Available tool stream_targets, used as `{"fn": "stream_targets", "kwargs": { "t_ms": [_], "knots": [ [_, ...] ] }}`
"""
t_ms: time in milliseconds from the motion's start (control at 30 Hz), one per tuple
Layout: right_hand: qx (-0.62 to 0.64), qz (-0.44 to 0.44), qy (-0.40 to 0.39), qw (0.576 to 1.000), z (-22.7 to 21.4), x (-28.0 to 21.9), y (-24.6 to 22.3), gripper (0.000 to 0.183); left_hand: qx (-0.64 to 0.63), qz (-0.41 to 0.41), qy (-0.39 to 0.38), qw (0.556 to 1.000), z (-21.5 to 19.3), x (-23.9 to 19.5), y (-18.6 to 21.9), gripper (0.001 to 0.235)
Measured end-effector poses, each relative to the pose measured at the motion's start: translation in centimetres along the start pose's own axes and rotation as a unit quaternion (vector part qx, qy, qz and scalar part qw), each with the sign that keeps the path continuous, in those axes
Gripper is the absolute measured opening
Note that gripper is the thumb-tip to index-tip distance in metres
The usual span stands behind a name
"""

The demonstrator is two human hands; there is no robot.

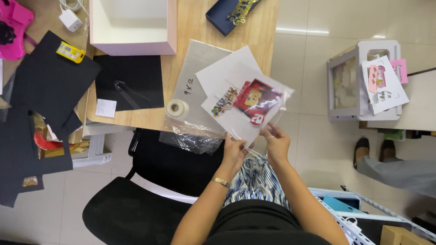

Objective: Decorating a card or box component with Roblox-themed stickers and a gold 'Happy Birthday' sign.

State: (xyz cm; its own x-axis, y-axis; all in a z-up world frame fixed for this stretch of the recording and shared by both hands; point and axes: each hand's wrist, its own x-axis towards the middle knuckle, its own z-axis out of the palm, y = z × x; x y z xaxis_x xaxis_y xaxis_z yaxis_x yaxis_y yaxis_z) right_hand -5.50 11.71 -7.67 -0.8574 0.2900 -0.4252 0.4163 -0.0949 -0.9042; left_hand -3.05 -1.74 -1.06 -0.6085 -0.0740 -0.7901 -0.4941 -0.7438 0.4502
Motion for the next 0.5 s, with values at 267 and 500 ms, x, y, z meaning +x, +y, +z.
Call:
{"fn": "stream_targets", "kwargs": {
  "t_ms": [267, 500],
  "knots": [
    [-0.107, -0.53, -0.067, 0.838, 7.2, -7.2, -9.8, 0.016, -0.266, -0.035, -0.432, 0.861, -1.4, 12.1, -2.0, 0.043],
    [-0.135, -0.588, -0.079, 0.793, 6.7, -7.7, -8.6, 0.021, -0.248, 0.03, -0.533, 0.808, -5.0, 10.4, 0.3, 0.049]
  ]
}}
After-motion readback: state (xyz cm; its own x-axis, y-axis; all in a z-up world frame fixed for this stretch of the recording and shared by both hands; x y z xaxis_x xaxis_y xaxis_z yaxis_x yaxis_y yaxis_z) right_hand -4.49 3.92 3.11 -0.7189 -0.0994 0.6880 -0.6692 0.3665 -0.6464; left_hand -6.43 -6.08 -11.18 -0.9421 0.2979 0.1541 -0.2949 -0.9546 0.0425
